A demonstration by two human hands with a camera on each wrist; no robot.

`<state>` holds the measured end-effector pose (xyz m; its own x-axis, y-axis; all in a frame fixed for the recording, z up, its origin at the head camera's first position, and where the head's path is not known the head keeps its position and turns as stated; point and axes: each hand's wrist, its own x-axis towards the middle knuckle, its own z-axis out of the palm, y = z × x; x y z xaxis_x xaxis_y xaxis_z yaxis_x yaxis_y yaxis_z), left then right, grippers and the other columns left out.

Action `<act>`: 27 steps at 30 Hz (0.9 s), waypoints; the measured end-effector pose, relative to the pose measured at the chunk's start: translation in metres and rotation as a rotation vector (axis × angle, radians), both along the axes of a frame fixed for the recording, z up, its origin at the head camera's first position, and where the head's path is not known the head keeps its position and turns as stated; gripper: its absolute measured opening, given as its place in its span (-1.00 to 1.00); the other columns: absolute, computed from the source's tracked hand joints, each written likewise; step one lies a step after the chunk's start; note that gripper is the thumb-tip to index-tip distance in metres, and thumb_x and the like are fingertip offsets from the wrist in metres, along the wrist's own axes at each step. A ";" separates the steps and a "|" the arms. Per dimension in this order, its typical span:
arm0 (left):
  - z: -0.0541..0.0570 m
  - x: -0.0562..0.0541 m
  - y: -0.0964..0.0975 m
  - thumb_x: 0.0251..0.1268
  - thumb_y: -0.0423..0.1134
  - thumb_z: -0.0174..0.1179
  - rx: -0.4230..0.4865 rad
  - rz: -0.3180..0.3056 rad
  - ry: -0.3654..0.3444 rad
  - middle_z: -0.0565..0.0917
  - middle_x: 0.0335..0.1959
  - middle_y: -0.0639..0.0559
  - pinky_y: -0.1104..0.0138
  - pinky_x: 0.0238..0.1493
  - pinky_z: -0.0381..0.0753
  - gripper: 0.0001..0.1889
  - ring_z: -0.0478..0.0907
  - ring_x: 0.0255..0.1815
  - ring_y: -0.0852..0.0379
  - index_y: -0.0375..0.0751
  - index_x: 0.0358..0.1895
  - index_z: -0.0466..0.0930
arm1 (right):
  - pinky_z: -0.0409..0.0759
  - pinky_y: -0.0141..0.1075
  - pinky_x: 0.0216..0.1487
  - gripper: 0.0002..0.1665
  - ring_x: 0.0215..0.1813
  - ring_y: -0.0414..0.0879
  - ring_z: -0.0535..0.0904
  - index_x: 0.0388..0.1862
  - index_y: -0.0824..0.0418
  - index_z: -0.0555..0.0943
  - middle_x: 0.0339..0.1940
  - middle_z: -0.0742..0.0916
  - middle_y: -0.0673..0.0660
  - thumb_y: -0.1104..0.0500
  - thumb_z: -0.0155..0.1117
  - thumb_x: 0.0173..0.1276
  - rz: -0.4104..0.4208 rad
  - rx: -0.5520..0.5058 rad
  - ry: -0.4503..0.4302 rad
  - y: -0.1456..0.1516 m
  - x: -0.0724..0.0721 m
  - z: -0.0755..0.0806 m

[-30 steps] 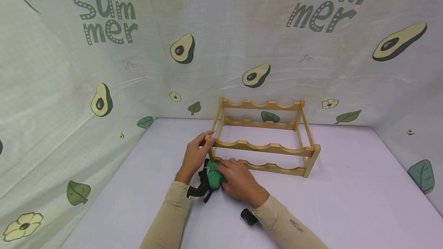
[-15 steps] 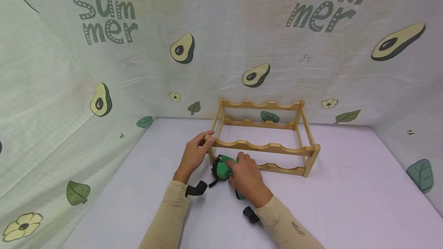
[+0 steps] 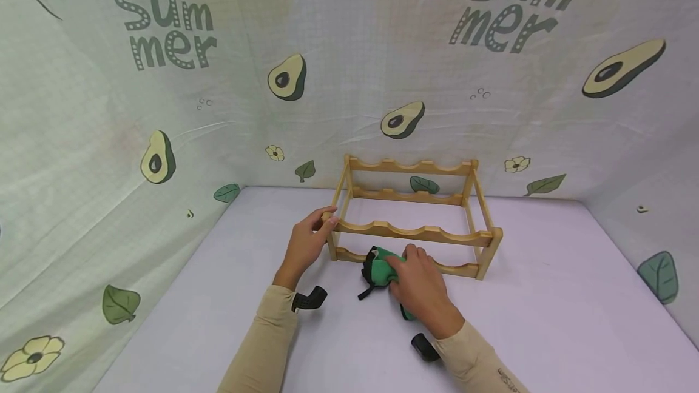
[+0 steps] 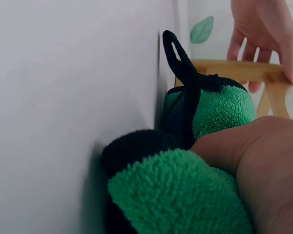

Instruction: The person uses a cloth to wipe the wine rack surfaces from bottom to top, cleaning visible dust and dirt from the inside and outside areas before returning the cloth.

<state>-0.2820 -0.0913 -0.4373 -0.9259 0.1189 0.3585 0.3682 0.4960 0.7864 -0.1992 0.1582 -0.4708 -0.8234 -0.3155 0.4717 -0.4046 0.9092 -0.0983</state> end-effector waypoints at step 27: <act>-0.004 -0.003 0.004 0.41 0.13 0.22 0.066 0.038 0.095 0.76 -0.29 0.07 0.15 -0.24 0.59 -0.63 0.67 -0.20 0.11 0.07 0.13 0.68 | 0.50 0.15 -0.32 -0.50 -0.22 0.23 0.55 -0.04 0.21 0.74 -0.21 0.60 0.28 0.34 0.44 -0.09 -0.193 -0.065 -0.033 0.097 0.026 0.005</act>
<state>-0.2849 -0.0875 -0.4416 -0.8907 0.0578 0.4510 0.4249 0.4589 0.7803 -0.1730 0.2554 -0.4653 -0.8811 -0.1198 0.4574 -0.2188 0.9609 -0.1698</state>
